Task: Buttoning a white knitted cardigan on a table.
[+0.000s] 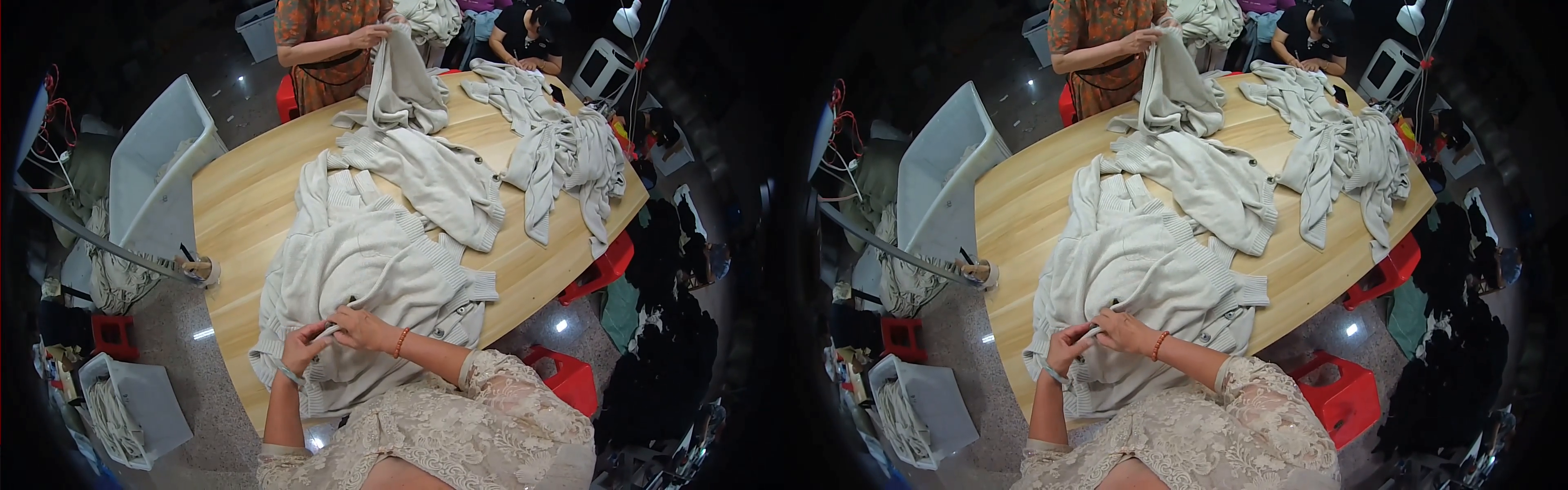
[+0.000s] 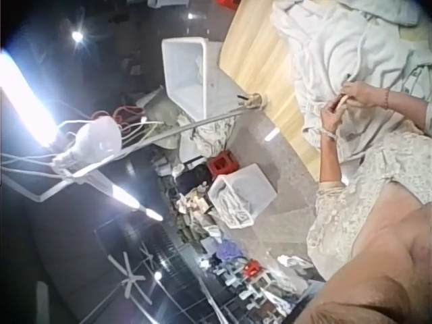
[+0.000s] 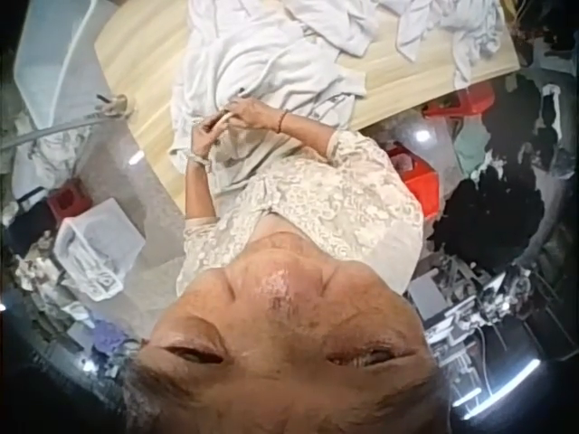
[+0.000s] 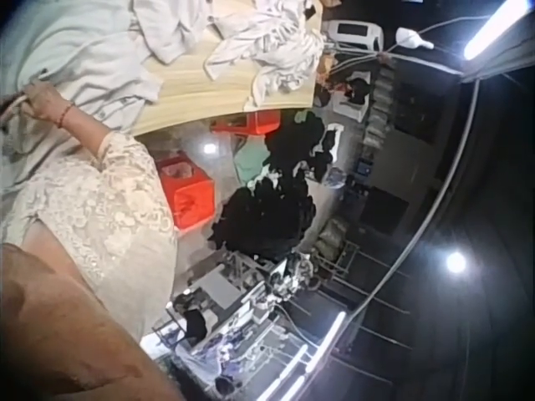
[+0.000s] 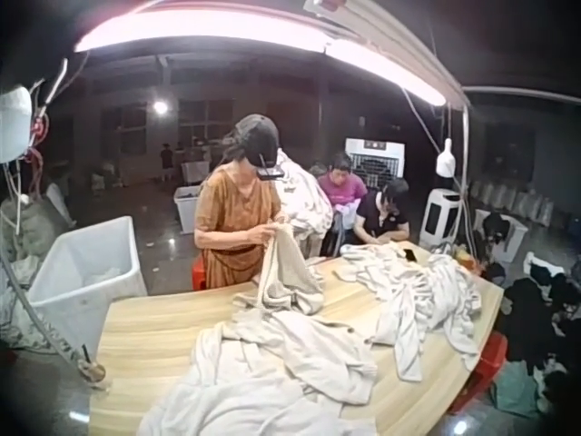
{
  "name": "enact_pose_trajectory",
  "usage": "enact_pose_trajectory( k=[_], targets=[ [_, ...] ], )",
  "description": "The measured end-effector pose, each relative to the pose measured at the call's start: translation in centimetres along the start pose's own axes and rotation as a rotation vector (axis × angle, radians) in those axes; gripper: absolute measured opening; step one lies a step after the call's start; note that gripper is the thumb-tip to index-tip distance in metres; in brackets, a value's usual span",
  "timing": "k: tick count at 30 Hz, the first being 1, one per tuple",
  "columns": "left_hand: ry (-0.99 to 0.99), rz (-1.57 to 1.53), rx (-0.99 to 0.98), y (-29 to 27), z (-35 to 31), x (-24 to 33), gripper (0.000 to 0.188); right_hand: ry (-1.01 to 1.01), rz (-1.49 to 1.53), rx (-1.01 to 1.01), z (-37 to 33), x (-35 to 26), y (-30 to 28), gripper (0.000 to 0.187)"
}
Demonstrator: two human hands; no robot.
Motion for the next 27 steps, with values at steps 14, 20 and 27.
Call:
enact_pose_trajectory(
  k=[14,20,27],
  targets=[
    [0.179,0.544,0.111,-1.4,-0.5,-3.0,0.023,0.005,0.075,-0.127,0.8,0.9,0.5,0.029],
    [0.12,0.527,0.079,-0.9,-1.2,-2.4,0.023,-0.019,0.07,-0.053,0.1,0.3,0.3,0.032],
    [0.072,0.36,-0.021,-0.6,-0.5,-2.2,0.018,-0.118,0.096,-0.092,0.4,0.3,-0.6,0.022]
  ],
)
Point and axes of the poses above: each hand's wrist, its own z-axis towards the middle knuckle, its own y-axis out of the palm, x = y × z, the point moved 2 cm from there along z, towards the middle knuckle, and after that the axes turned 6 degrees about -x, right-handed, at the moved point
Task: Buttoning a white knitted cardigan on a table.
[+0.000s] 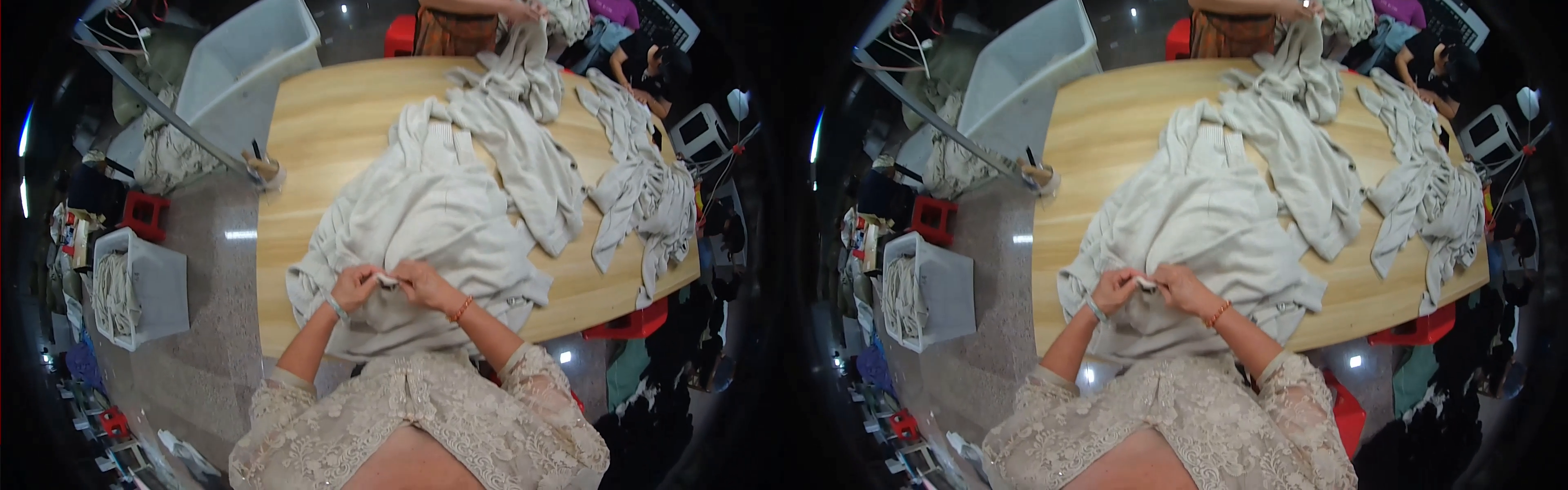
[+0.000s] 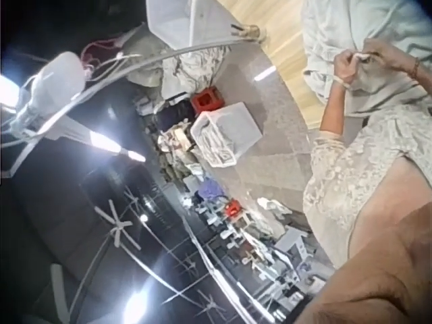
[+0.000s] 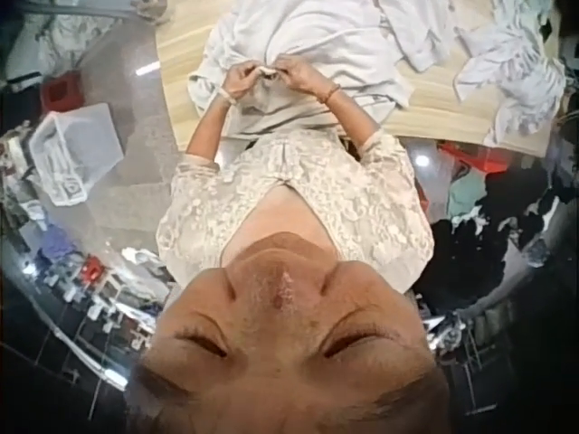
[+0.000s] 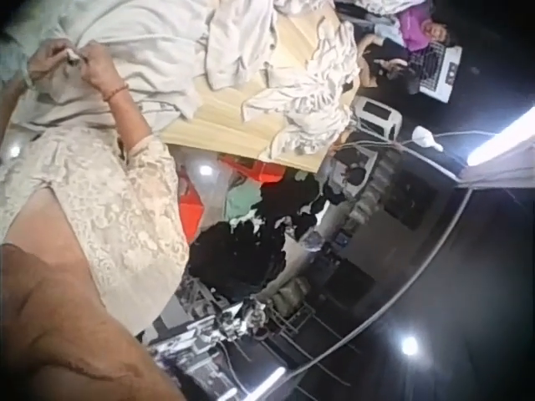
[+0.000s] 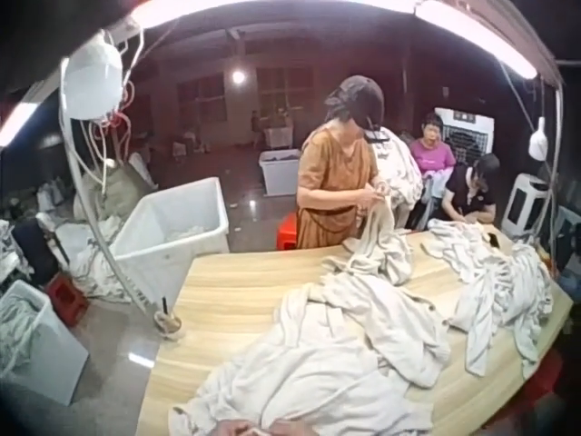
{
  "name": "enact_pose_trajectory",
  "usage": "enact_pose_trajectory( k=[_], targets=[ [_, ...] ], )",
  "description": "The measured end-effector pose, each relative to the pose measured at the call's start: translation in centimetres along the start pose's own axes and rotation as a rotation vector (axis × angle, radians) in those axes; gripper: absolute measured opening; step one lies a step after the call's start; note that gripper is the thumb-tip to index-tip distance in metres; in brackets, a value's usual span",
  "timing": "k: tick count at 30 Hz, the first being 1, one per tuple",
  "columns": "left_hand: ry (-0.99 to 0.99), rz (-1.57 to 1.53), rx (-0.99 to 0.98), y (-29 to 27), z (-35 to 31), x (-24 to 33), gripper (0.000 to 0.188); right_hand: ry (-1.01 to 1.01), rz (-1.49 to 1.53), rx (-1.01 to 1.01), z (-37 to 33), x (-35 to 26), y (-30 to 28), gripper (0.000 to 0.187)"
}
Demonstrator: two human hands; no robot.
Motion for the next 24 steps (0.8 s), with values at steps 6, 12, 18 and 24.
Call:
enact_pose_trajectory(
  k=[6,12,18,24],
  targets=[
    [0.005,0.031,0.099,-1.4,-0.7,0.6,0.014,0.238,0.017,-0.107,-0.2,-1.6,-2.1,0.014],
    [0.025,0.86,0.444,-1.3,-0.9,2.0,0.021,0.317,-0.356,-0.025,-3.3,-0.1,-4.5,0.01],
    [0.447,0.68,0.189,5.3,1.9,7.5,0.039,0.232,-0.261,0.128,-3.5,-1.4,-4.3,0.011],
    [0.381,0.867,0.141,5.7,4.0,3.8,0.024,0.14,0.059,0.314,-4.4,-1.1,-3.1,0.019]
  ],
)
Point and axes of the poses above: each hand's wrist, its own z-axis towards the middle knuckle, its own y-axis out of the palm, x = y × z, the point moved 2 cm from there along z, towards the middle knuckle, and after that the axes turned 6 degrees about -x, right-handed, at the moved point
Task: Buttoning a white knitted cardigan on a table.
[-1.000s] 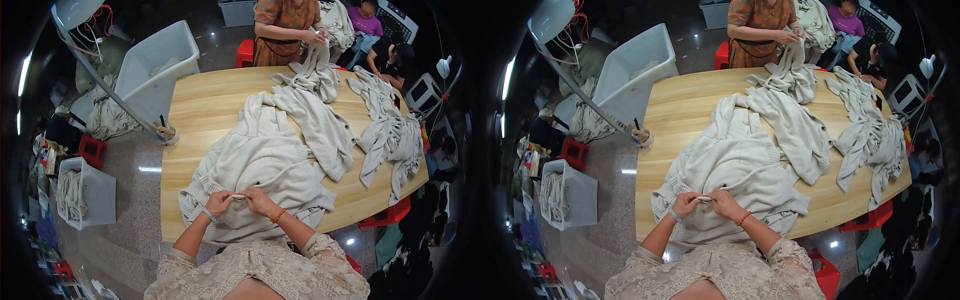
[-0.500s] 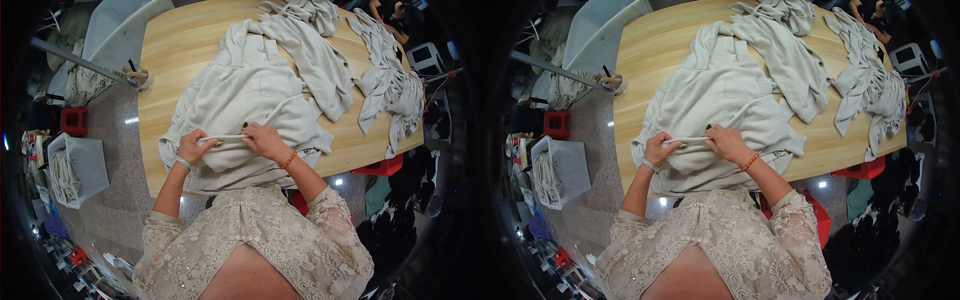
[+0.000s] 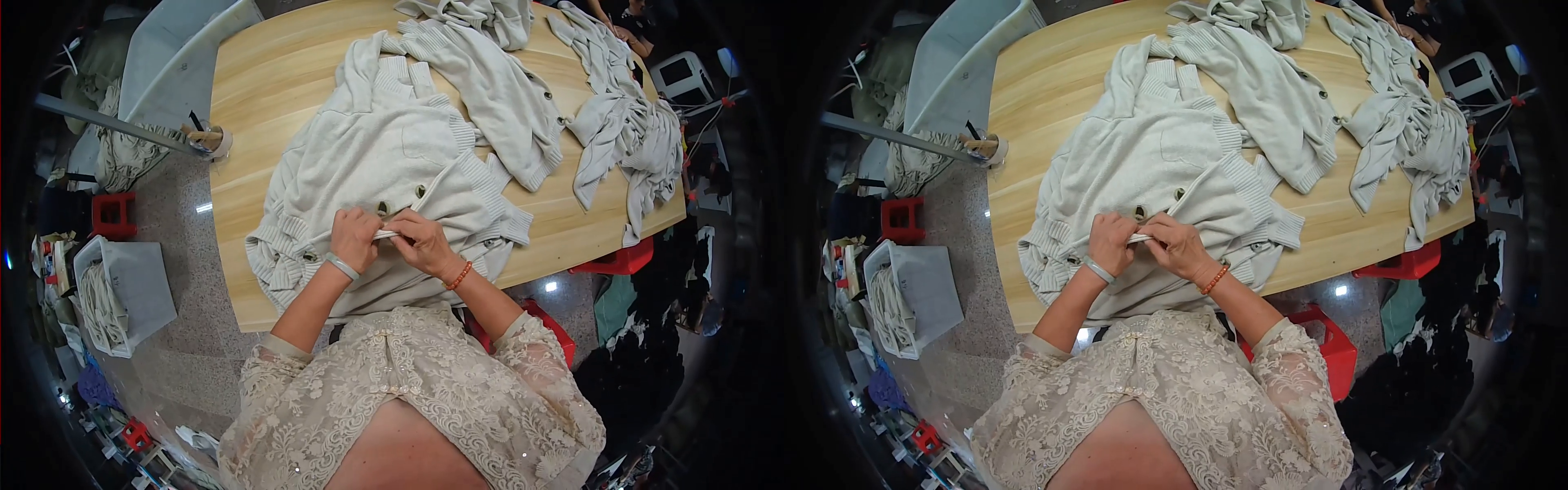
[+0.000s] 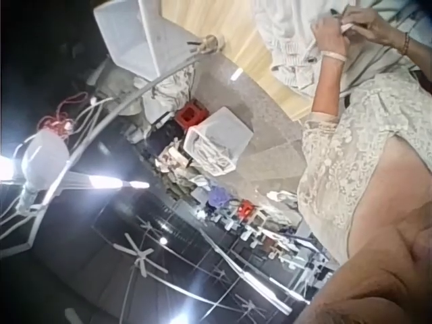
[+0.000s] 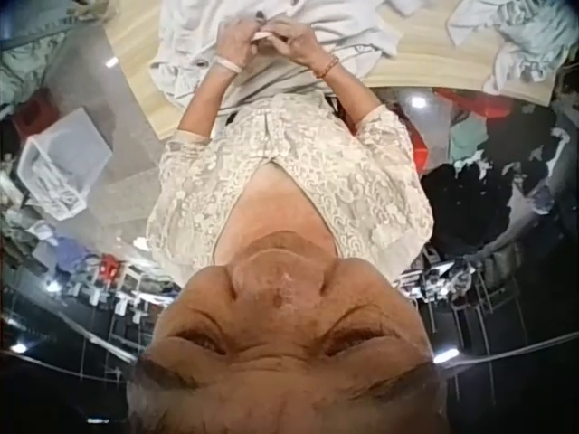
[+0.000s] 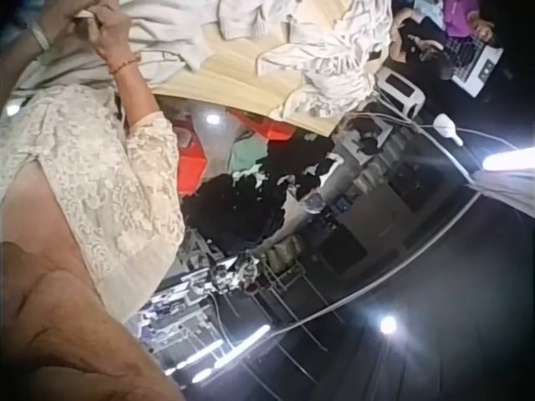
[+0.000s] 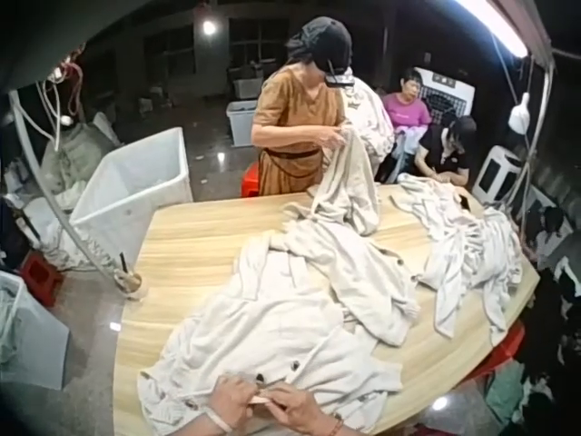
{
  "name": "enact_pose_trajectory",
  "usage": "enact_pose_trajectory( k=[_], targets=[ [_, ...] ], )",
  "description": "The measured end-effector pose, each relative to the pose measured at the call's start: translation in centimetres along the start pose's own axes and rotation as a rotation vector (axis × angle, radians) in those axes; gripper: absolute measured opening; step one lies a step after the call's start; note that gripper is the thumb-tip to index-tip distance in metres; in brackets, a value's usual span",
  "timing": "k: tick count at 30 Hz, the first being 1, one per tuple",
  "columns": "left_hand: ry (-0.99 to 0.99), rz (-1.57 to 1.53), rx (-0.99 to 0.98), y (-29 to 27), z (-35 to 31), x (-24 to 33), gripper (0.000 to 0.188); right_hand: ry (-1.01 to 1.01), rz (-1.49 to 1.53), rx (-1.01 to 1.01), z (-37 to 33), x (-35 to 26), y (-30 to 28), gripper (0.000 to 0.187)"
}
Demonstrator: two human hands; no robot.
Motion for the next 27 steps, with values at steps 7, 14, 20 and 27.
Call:
enact_pose_trajectory(
  k=[7,14,20,27],
  targets=[
    [-0.471,-1.091,-0.001,1.1,0.4,-4.0,0.035,0.1,-0.151,-0.066,-0.7,2.9,0.5,0.022],
    [-0.429,-0.622,0.12,3.1,2.1,-2.6,0.014,0.11,-0.233,-0.061,-0.2,2.4,0.6,0.023],
    [-0.624,-1.137,-0.101,1.1,2.4,-3.1,0.012,0.059,-0.278,0.015,-0.3,1.2,0.1,0.046],
    [-0.295,-1.051,-0.188,-0.4,1.0,-0.7,0.021,0.117,-0.254,-0.178,0.1,2.3,-0.7,0.04]
  ],
)
Point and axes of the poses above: each hand's wrist, its own z-axis towards the middle knuckle, its own y-axis out of the palm, x = y × z, the point moved 2 cm from there along z, towards the middle knuckle, and after that the axes turned 6 degrees about -x, right-handed, at the moved point
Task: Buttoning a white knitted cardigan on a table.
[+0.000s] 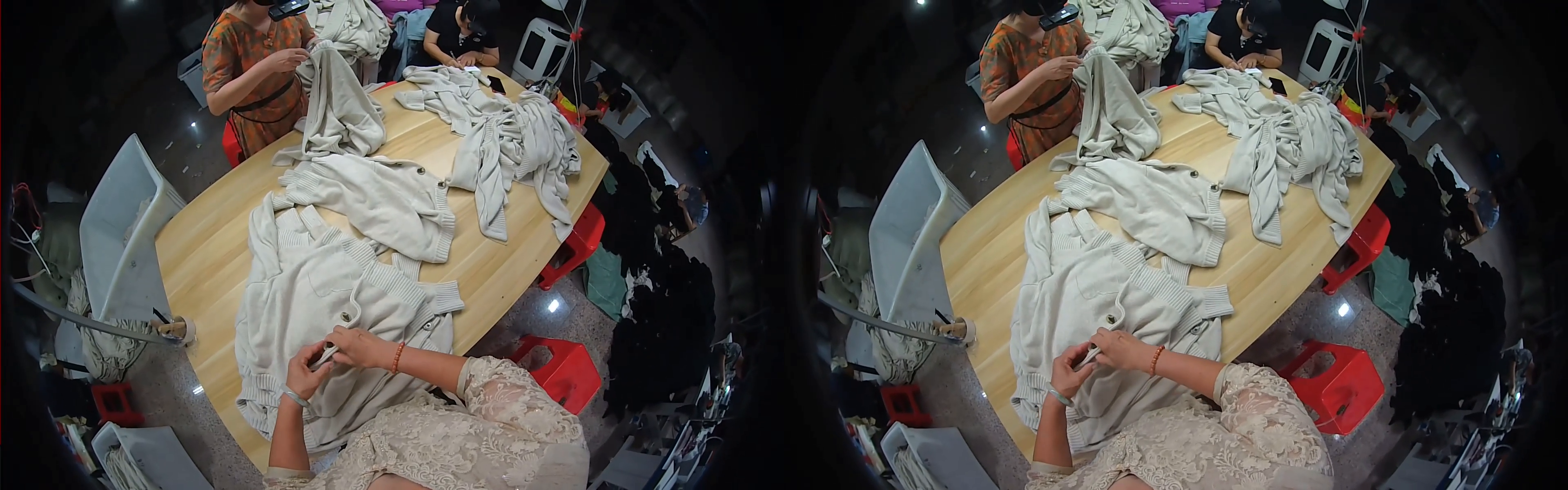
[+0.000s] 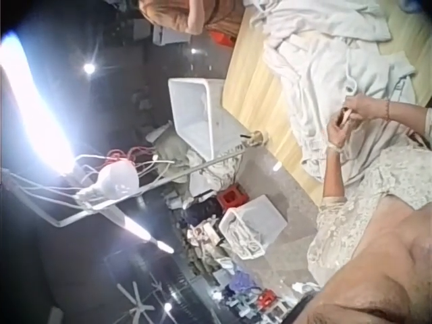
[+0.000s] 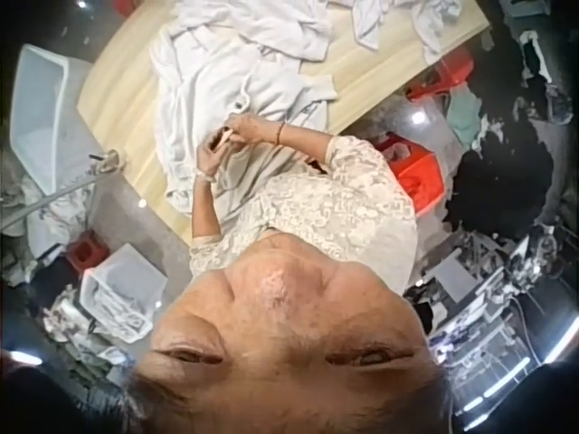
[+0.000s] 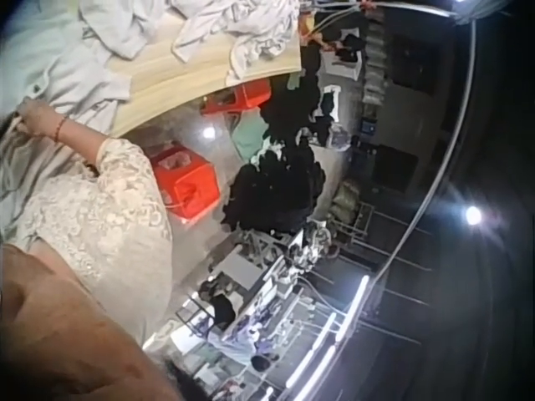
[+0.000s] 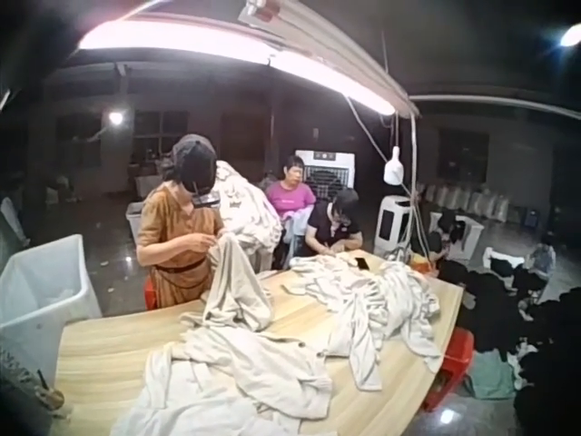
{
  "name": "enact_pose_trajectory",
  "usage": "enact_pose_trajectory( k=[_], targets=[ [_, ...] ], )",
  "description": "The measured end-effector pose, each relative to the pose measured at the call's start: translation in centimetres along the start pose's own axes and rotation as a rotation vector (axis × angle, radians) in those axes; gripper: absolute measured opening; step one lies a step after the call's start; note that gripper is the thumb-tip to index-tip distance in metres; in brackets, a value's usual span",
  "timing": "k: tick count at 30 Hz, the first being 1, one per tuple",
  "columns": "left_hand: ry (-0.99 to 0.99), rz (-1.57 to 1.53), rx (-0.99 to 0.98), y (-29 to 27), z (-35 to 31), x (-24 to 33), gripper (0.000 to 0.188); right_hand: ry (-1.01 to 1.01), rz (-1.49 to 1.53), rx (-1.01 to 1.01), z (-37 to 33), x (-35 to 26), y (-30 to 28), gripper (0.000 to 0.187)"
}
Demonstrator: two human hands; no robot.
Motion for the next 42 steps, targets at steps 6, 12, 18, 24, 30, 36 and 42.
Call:
enact_pose_trajectory(
  k=[6,12,18,24,30,36,42],
  targets=[
    [0.029,0.421,0.11,-0.5,-0.1,-1.3,0.023,-0.004,0.088,-0.094,0.4,0.9,0.6,0.027],
    [0.004,0.189,0.067,-1.3,0.3,-2.9,0.02,0.019,0.123,0.003,-0.2,0.5,0.9,0.022],
    [-0.045,0.133,0.02,-1.4,0.3,-2.6,0.019,0.002,0.179,0.062,-0.2,0.9,0.5,0.019],
    [-0.035,0.131,-0.033,-2.0,0.5,-2.4,0.015,-0.116,0.128,-0.037,0.5,1.2,-0.3,0.02],
    [0.008,0.332,0.011,-1.5,0.4,-2.4,0.012,-0.18,0.11,-0.093,0.7,1.2,-0.7,0.022],
    [-0.009,0.192,0.04,-1.6,-0.1,-3.4,0.011,-0.274,0.239,-0.073,0.6,0.0,-1.0,0.014],
    [-0.083,0.116,-0.078,-1.9,0.1,-2.5,0.012,0.068,0.071,0.022,-0.4,0.3,-1.4,0.02]
  ],
)
Point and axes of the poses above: each hand's wrist, its own z-axis towards the middle knuckle, its own y-axis out of the palm, x = y × z, the point moved 2 cm from there along z, towards the middle knuckle, and after that the axes turned 6 degrees about -x, right-handed, at the moved point
